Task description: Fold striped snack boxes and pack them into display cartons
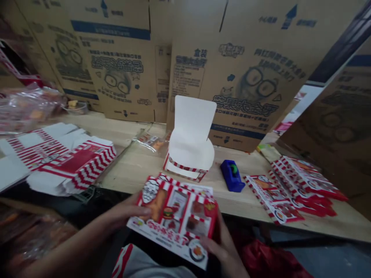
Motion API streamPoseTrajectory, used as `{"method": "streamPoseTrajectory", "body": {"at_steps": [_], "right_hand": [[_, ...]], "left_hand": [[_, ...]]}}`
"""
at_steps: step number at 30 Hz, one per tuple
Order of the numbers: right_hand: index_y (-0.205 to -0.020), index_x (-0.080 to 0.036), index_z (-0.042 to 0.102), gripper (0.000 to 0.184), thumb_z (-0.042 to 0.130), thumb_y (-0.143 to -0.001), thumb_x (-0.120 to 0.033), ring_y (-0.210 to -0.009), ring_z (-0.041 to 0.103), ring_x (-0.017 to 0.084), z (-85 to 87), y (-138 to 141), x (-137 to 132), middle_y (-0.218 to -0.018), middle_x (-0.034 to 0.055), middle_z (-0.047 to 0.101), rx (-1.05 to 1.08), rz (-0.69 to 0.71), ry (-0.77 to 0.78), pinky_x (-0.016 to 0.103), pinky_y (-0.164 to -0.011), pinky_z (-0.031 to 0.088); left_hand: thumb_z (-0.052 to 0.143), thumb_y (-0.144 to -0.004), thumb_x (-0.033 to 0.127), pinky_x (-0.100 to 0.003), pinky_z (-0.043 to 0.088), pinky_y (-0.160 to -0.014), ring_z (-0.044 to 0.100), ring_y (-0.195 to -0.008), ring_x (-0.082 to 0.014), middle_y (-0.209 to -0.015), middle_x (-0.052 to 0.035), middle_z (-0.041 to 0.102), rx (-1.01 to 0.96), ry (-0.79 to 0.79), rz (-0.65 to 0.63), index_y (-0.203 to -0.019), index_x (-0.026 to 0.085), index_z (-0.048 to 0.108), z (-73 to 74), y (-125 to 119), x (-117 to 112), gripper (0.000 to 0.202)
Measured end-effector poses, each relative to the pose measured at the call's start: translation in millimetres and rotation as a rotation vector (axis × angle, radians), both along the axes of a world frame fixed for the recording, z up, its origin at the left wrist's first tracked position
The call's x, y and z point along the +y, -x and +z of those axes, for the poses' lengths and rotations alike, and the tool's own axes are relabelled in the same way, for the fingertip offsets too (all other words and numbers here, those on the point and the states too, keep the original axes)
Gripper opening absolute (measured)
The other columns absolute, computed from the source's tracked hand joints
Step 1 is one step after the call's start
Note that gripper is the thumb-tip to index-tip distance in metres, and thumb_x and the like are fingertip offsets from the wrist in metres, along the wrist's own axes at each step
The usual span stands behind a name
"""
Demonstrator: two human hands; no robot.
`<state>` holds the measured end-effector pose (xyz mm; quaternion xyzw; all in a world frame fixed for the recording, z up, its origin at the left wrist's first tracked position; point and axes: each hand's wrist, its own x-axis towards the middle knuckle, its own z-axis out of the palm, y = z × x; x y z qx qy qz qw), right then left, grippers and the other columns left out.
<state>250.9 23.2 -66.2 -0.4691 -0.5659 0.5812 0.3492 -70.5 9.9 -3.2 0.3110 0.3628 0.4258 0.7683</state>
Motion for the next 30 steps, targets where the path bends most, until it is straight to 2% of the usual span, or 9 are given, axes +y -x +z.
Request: {"method": "streamPoseTrajectory", "body": {"at_steps": [2,5,7,10,14,17,20,25,30], "right_hand": [[-0.151,-0.034,0.009,0.116,0.075,-0.059,-0.061,-0.119,0.056,0.038,19.4,61,29,-0.136,0.015,0.053,0.094,0.174,-0.087,0.055,-0.093,0.049],[-0.152,-0.03,-0.002,0.129,0.082,-0.057,-0.055,-0.137,0.036,0.033,32.6,130,71,-0.15,0.0112,0.036,0.009,0.256,-0.342,0.054,-0.11,0.031],[-0.152,-0.027,-0.004,0.131,0.083,-0.057,-0.053,-0.14,0.03,0.031,24.4,161,93,-0.153,0.0124,0.029,-0.034,0.296,-0.444,0.051,-0.113,0.026],[-0.152,-0.027,0.0,0.127,0.081,-0.058,-0.054,-0.139,0.033,0.03,-4.9,187,114,-0.153,0.0138,0.03,-0.002,0.384,-0.452,0.051,-0.111,0.031],[-0.15,-0.031,0.017,0.114,0.082,-0.058,-0.051,-0.133,0.043,0.031,-37.0,196,123,-0.145,0.013,0.044,0.038,0.423,-0.369,0.049,-0.106,0.039],[-0.146,-0.03,0.031,0.101,0.082,-0.06,-0.048,-0.122,0.054,0.031,-39.6,199,125,-0.136,0.0129,0.053,0.02,0.42,-0.314,0.05,-0.101,0.044],[-0.141,-0.025,0.041,0.096,0.083,-0.057,-0.048,-0.118,0.057,0.031,-32.9,205,127,-0.131,0.0137,0.058,-0.01,0.348,-0.337,0.051,-0.098,0.046],[-0.144,-0.026,0.034,0.106,0.085,-0.054,-0.049,-0.123,0.053,0.032,-20.8,202,117,-0.136,0.0138,0.052,-0.093,0.353,-0.365,0.051,-0.101,0.044],[-0.149,-0.027,0.023,0.091,0.073,-0.075,-0.042,-0.136,0.037,0.031,27.5,194,95,-0.146,0.0133,0.039,-0.436,0.094,-0.8,0.052,-0.113,0.03]], "left_hand": [[0.082,-0.057,0.024,-0.046,0.05,-0.091,0.065,-0.103,-0.0328,-0.111,-0.0079,0.071,0.205,-0.123,0.042,-0.118,0.018,0.06,6.5,59,2,0.065],[0.085,-0.046,0.021,-0.048,0.048,-0.093,0.063,-0.105,-0.0331,-0.105,-0.0072,0.072,0.6,-0.242,0.173,-0.118,0.015,0.06,9.2,131,20,0.076],[0.086,-0.042,0.021,-0.049,0.045,-0.096,0.06,-0.109,-0.0324,-0.107,-0.0079,0.072,0.763,-0.273,0.213,-0.123,0.013,0.057,3.8,164,32,0.086],[0.087,-0.039,0.023,-0.048,0.041,-0.101,0.058,-0.114,-0.0318,-0.105,-0.0064,0.073,0.841,-0.278,0.178,-0.117,0.017,0.063,-16.2,192,41,0.081],[0.086,-0.047,0.038,-0.051,0.039,-0.103,0.058,-0.114,-0.0347,-0.108,-0.0088,0.072,0.727,-0.276,0.09,-0.11,0.019,0.067,-54.4,202,42,0.069],[0.087,-0.046,0.043,-0.053,0.035,-0.107,0.049,-0.125,-0.0384,-0.128,-0.0149,0.061,0.724,-0.308,0.26,-0.127,0.018,0.056,-79.5,195,46,0.091],[0.086,-0.046,0.045,-0.051,0.029,-0.111,0.038,-0.134,-0.0379,-0.143,-0.0169,0.046,0.739,-0.335,0.435,-0.143,0.018,0.036,-96.3,188,55,0.112],[0.085,-0.052,0.043,-0.047,0.027,-0.113,0.034,-0.136,-0.0358,-0.149,-0.018,0.036,0.696,-0.42,0.46,-0.145,0.015,0.028,-103.5,190,63,0.113],[0.084,-0.056,0.04,-0.045,0.031,-0.112,0.038,-0.135,-0.0347,-0.147,-0.0185,0.04,0.638,-0.419,0.414,-0.146,0.015,0.026,-101.6,193,62,0.11]]}}
